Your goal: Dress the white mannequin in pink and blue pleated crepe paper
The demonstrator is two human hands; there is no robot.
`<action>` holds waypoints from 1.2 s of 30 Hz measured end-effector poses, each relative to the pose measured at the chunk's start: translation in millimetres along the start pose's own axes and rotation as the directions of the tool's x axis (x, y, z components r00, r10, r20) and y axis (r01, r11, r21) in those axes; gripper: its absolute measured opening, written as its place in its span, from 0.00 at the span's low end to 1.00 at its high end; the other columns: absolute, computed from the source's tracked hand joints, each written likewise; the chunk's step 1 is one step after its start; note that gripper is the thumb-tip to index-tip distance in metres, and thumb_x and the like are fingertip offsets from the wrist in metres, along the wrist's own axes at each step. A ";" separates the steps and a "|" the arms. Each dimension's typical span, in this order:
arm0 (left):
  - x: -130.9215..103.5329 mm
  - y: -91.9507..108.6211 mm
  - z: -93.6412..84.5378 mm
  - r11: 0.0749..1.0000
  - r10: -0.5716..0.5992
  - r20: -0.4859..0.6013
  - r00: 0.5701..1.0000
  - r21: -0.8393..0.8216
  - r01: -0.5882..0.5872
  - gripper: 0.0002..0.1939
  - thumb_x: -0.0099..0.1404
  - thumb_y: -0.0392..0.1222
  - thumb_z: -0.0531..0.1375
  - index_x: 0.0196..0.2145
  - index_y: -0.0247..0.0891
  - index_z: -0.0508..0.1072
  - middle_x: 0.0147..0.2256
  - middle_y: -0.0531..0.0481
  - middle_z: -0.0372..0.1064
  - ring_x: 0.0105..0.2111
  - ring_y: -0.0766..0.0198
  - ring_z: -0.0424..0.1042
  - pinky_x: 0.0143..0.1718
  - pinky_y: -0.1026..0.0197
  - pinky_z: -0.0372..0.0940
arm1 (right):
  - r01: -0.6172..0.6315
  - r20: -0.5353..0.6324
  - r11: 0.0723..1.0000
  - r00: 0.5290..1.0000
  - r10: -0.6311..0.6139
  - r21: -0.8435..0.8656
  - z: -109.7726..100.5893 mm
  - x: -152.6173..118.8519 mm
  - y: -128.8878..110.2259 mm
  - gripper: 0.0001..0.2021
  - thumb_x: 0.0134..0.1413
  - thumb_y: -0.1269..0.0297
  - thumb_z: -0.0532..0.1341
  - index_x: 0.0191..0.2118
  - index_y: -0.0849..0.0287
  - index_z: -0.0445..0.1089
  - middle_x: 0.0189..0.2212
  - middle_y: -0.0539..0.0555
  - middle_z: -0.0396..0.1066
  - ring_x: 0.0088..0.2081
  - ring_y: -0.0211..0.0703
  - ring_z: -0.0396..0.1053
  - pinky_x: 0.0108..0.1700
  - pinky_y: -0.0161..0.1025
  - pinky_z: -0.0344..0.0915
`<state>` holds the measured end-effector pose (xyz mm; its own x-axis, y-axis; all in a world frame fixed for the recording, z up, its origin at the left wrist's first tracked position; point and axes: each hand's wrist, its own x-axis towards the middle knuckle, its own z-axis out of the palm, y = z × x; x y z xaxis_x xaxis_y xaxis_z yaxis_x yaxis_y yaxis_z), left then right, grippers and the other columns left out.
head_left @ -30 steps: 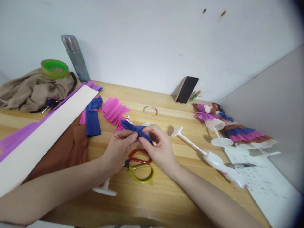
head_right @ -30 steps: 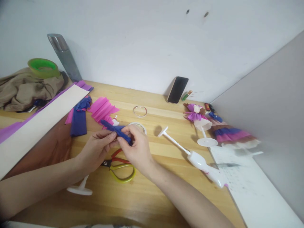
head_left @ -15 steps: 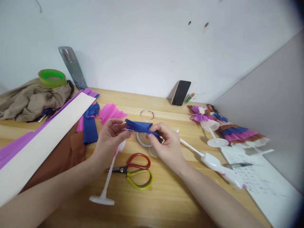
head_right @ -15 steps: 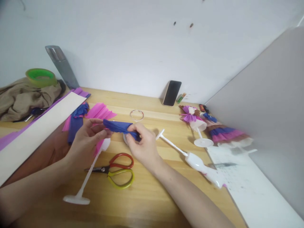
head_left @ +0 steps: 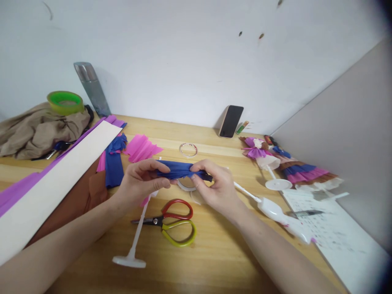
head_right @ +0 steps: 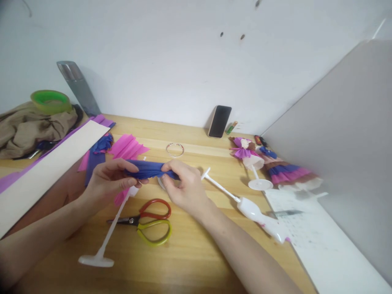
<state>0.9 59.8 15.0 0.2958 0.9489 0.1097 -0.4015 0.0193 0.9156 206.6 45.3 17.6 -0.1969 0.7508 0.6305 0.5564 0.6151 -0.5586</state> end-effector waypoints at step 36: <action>-4.8 -0.6 13.5 0.988 -0.095 -0.178 0.979 0.106 0.116 0.11 0.48 0.34 0.72 0.29 0.33 0.75 0.20 0.50 0.77 0.21 0.65 0.77 0.23 0.69 0.69 | -0.626 0.315 0.462 0.748 0.585 0.628 13.0 1.6 5.2 0.12 0.35 0.63 0.73 0.24 0.58 0.70 0.20 0.49 0.75 0.23 0.37 0.71 0.29 0.35 0.67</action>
<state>11.4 51.0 19.2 0.1739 0.9836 -0.0487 -0.2705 0.0953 0.9580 198.6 52.9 8.7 -0.0759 0.9968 -0.0250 -0.1267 -0.0345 -0.9913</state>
